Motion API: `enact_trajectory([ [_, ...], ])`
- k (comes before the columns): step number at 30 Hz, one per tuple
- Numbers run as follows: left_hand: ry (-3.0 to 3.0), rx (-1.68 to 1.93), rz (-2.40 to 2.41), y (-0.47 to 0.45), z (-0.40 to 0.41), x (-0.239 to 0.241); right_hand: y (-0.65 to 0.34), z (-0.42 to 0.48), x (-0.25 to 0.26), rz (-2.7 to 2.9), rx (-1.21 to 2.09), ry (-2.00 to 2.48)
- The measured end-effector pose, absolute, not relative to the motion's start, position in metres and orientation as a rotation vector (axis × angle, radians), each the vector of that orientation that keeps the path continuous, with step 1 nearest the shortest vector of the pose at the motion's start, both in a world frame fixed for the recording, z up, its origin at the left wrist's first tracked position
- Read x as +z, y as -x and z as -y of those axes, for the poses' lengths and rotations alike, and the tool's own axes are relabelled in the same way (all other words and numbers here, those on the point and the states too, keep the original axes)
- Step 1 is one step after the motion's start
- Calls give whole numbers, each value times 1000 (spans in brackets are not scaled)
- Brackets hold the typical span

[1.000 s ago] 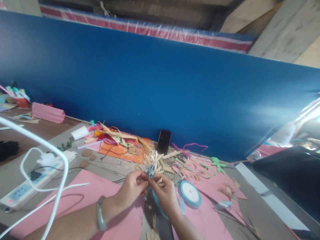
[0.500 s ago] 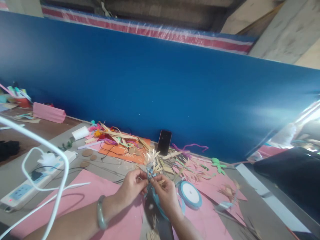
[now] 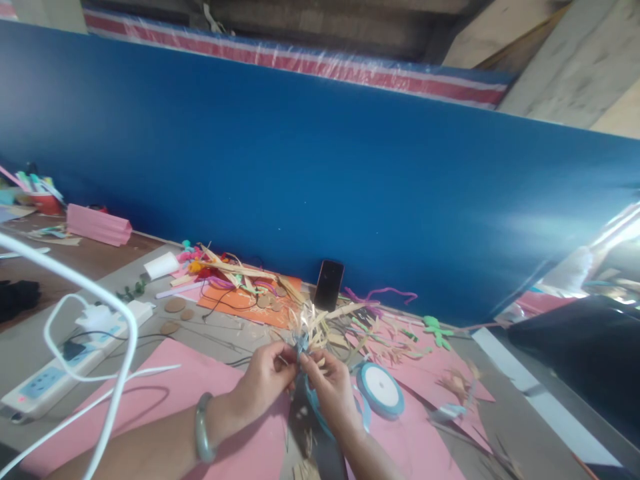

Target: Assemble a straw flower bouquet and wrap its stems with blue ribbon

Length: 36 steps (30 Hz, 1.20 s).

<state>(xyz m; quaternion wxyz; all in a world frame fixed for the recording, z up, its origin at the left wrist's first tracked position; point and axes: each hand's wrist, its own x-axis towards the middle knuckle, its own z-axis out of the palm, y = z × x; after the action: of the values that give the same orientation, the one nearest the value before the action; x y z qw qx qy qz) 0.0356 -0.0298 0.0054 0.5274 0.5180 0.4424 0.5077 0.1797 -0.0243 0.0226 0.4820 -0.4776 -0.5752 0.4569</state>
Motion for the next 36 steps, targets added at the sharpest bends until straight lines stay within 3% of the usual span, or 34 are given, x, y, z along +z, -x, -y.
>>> enact_trajectory([
  [20,-1179,1184,-1076,-34,29,0,-182,22,19,1442,951,1254],
  [36,-1102,1203,-1022,-34,27,4,-182,27,27,1391,1154,1158],
])
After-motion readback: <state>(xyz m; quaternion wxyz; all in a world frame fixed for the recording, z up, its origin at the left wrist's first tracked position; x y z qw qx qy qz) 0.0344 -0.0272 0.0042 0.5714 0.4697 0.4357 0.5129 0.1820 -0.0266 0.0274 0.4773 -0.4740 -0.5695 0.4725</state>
